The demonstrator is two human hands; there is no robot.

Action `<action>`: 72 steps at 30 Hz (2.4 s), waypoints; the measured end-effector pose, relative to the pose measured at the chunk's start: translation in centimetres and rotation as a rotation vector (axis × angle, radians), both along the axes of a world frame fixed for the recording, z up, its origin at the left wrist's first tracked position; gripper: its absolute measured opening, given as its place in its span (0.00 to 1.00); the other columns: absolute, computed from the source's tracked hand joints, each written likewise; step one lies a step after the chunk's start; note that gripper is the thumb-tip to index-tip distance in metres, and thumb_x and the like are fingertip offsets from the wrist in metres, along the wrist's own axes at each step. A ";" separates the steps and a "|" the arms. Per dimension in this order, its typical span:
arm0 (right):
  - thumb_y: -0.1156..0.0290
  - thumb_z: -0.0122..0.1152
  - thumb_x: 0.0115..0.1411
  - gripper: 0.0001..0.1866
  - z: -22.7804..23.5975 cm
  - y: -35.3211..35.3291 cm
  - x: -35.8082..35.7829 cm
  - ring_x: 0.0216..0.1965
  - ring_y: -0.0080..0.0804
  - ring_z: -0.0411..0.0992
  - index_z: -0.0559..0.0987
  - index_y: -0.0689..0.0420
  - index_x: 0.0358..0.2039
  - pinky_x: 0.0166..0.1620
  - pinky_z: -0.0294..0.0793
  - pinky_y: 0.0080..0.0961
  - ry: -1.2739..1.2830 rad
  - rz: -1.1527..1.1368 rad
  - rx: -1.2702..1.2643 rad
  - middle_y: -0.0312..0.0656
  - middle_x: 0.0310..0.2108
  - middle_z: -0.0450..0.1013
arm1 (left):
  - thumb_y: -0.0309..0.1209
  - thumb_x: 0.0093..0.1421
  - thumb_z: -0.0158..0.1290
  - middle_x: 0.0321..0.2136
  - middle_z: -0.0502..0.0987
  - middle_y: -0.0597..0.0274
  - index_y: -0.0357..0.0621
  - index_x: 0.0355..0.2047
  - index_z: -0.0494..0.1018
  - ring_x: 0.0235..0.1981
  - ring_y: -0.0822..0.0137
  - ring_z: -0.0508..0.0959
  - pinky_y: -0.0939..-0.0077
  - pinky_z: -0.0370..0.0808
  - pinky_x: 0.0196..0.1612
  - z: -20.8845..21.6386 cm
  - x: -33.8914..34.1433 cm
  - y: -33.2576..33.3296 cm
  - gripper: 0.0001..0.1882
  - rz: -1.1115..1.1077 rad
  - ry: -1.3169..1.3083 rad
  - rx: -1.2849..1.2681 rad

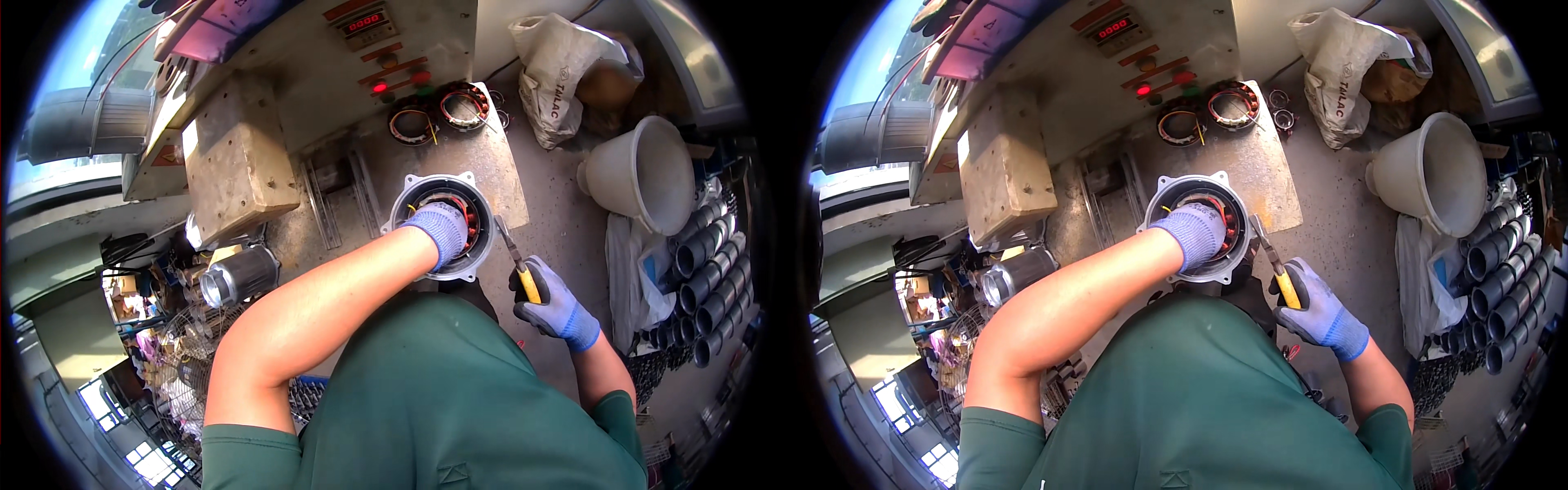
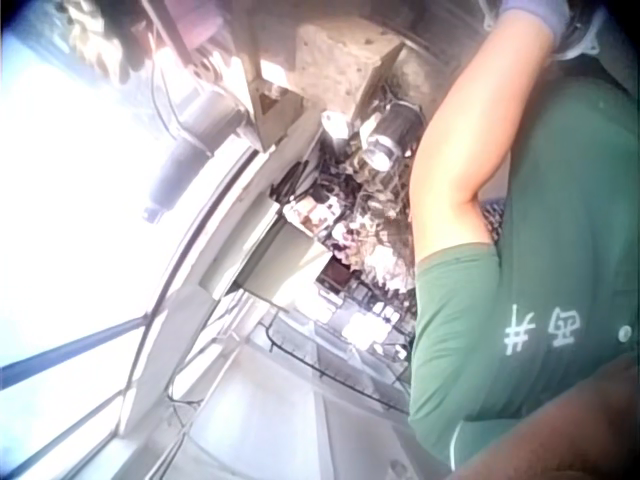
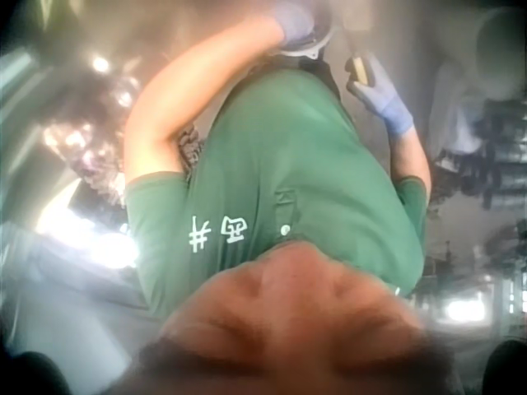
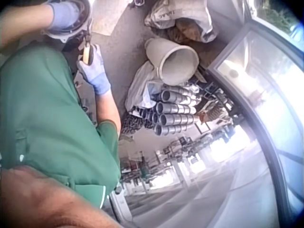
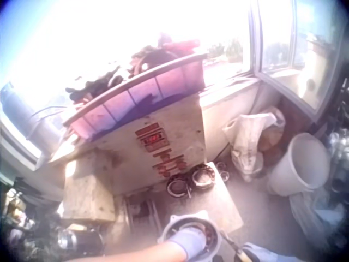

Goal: The person places a motor housing onto a machine, inserts a stator into the housing, and then uses a tool to secure wires on a separate stator component.

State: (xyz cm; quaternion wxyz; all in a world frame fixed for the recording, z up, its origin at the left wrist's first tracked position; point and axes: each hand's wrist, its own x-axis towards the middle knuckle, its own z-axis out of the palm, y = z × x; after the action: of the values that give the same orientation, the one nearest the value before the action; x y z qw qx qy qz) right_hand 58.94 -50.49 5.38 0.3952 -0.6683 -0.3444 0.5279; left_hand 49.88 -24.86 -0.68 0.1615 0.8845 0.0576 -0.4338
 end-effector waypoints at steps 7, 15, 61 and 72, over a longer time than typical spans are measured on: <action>0.77 0.66 0.48 0.17 0.1 0.1 0.2 0.43 0.45 0.70 0.74 0.60 0.40 0.49 0.72 0.34 -0.005 0.010 -0.007 0.48 0.40 0.66 | 0.39 0.65 0.53 0.52 0.81 0.43 0.40 0.49 0.83 0.53 0.49 0.82 0.60 0.77 0.58 -1.0 0.0 0.2 0.19 -0.064 0.029 -0.004; 0.77 0.66 0.48 0.17 0.1 0.2 0.1 0.41 0.44 0.70 0.74 0.60 0.40 0.46 0.73 0.33 0.007 -0.010 0.007 0.47 0.39 0.66 | 0.40 0.66 0.52 0.52 0.81 0.42 0.39 0.49 0.83 0.53 0.48 0.82 0.60 0.77 0.58 -0.7 -0.2 0.1 0.20 -0.034 -0.001 0.008; 0.79 0.61 0.49 0.34 -0.4 -1.2 -1.1 0.52 0.33 0.74 0.73 0.61 0.61 0.52 0.77 0.29 0.261 -0.369 -0.018 0.41 0.50 0.73 | 0.46 0.67 0.51 0.59 0.77 0.47 0.44 0.58 0.78 0.59 0.50 0.78 0.59 0.75 0.61 1.0 1.7 -0.1 0.26 0.024 0.096 0.045; 0.78 0.62 0.52 0.23 -10.2 2.3 -9.8 0.29 0.26 0.73 0.75 0.63 0.50 0.32 0.75 0.23 0.149 -0.703 0.015 0.40 0.36 0.74 | 0.46 0.68 0.52 0.63 0.75 0.53 0.49 0.61 0.77 0.61 0.51 0.77 0.59 0.74 0.62 -0.4 1.5 0.1 0.26 -0.003 0.054 0.066</action>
State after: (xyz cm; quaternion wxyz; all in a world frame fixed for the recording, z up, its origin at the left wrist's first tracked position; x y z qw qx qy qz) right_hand 49.12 -48.21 -4.85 0.5816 -0.7025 -0.0675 0.4045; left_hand 51.34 -24.72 -1.06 0.1301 0.8775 0.0747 -0.4556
